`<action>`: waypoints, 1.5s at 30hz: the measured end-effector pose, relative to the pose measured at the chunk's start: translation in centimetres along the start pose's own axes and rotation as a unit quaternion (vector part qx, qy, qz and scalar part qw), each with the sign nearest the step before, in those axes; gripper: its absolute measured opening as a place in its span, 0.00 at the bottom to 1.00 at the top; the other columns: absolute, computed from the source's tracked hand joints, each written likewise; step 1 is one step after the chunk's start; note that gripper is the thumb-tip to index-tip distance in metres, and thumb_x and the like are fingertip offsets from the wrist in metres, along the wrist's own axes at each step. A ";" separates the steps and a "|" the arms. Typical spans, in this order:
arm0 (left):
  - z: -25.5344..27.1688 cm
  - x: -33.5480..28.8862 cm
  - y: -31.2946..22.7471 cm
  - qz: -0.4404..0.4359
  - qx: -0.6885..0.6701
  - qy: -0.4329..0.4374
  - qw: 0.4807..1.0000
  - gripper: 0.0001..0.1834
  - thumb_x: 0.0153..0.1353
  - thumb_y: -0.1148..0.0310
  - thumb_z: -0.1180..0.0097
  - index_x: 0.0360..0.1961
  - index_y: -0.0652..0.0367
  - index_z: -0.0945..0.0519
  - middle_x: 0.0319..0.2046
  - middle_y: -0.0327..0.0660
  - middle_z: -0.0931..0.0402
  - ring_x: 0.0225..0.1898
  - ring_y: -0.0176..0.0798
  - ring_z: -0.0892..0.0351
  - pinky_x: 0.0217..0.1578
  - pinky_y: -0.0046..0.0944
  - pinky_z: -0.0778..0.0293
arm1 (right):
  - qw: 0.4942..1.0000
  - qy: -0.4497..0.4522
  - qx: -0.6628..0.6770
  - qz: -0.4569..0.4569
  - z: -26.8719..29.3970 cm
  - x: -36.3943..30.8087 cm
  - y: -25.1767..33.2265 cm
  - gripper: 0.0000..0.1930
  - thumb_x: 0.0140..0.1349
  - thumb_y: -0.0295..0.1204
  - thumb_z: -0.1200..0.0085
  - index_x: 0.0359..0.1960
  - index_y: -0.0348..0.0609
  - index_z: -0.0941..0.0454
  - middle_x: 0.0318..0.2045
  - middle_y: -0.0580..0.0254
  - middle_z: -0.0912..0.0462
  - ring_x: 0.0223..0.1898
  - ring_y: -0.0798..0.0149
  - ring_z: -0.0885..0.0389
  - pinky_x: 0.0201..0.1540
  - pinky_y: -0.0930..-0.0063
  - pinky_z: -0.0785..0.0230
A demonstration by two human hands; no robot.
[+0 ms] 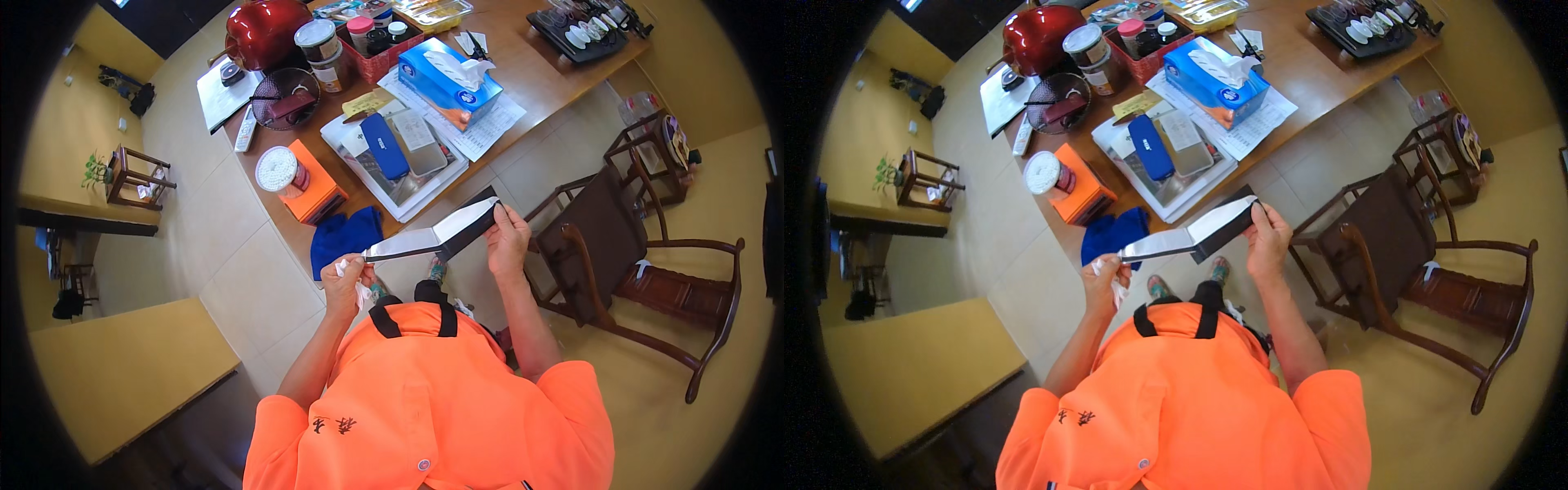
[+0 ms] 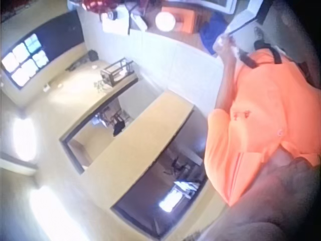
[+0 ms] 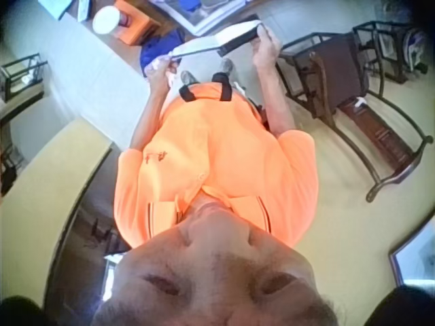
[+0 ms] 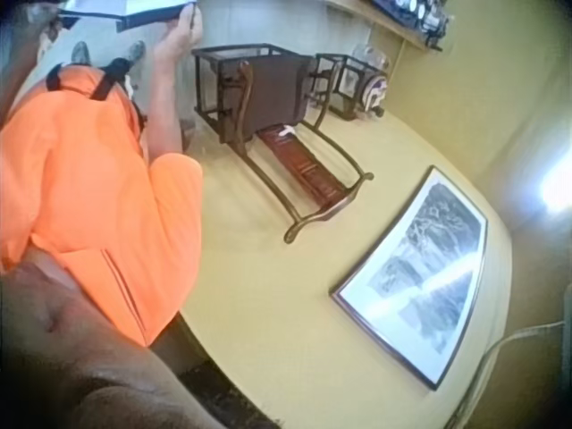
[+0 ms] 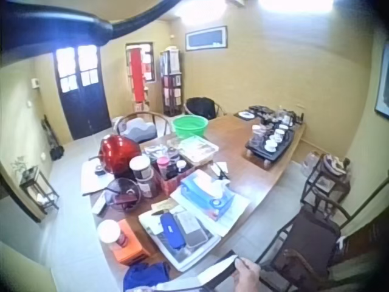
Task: The person wipes a small black rectangular object with a white tissue and then uses a blue cloth to wipe the surface of a wooden table. The person moves around the table, cleaning different sections and handling various items like a green bowl and a red kettle.
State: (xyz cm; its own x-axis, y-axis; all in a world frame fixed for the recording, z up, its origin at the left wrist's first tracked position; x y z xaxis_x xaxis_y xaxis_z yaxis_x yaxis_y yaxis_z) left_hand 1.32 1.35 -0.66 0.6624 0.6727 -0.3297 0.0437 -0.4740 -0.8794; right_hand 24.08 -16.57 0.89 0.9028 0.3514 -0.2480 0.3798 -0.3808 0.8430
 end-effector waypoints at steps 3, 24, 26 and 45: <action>0.0 0.0 0.3 0.018 0.001 0.001 1.000 0.12 0.62 0.69 0.52 0.34 0.68 0.22 0.23 0.45 0.23 0.16 0.31 0.30 0.17 0.29 0.35 | 1.000 -0.013 -0.006 0.014 -1.2 -0.6 0.6 0.10 0.64 0.30 0.47 0.40 0.36 0.22 0.27 0.70 0.21 0.23 0.78 0.29 0.26 0.85 0.39; -6.8 -1.1 -3.6 -0.336 0.380 0.025 0.861 0.34 0.42 0.68 0.27 0.51 0.59 0.28 0.44 0.44 0.29 0.33 0.35 0.26 0.28 0.29 0.31 | 0.955 -0.019 -0.264 0.135 -5.7 -5.3 1.4 0.13 0.67 0.29 0.50 0.46 0.32 0.22 0.33 0.70 0.20 0.33 0.79 0.28 0.37 0.84 0.33; -8.0 -0.8 -4.4 -0.400 0.410 0.018 0.819 0.34 0.39 0.64 0.25 0.49 0.59 0.27 0.46 0.47 0.32 0.38 0.45 0.25 0.30 0.33 0.29 | 0.944 -0.010 -0.292 0.155 -5.8 -5.5 1.2 0.13 0.66 0.28 0.50 0.46 0.32 0.22 0.33 0.69 0.20 0.34 0.78 0.27 0.39 0.83 0.32; -8.6 1.5 -3.6 -0.476 0.376 -0.003 0.795 0.13 0.47 0.77 0.40 0.37 0.66 0.21 0.34 0.50 0.23 0.25 0.45 0.22 0.25 0.33 0.27 | 0.960 0.014 -0.238 0.146 -6.2 -7.2 1.1 0.13 0.65 0.28 0.48 0.46 0.31 0.23 0.28 0.68 0.21 0.27 0.78 0.26 0.29 0.84 0.33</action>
State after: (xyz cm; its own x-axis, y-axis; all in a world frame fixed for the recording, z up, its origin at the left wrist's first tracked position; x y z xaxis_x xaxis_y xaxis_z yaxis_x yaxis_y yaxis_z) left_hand 8.63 -0.82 4.97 0.5942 0.5268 0.6078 0.0615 0.7237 -0.6873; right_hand 16.74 -14.22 6.56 0.9486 0.3141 0.0383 -0.0288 -0.0347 0.9990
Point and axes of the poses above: each hand's wrist, its own x-axis towards the middle knuckle, its own z-axis out of the back of the hand, y = z × x, the point moved 2 cm from there along x, towards the middle knuckle
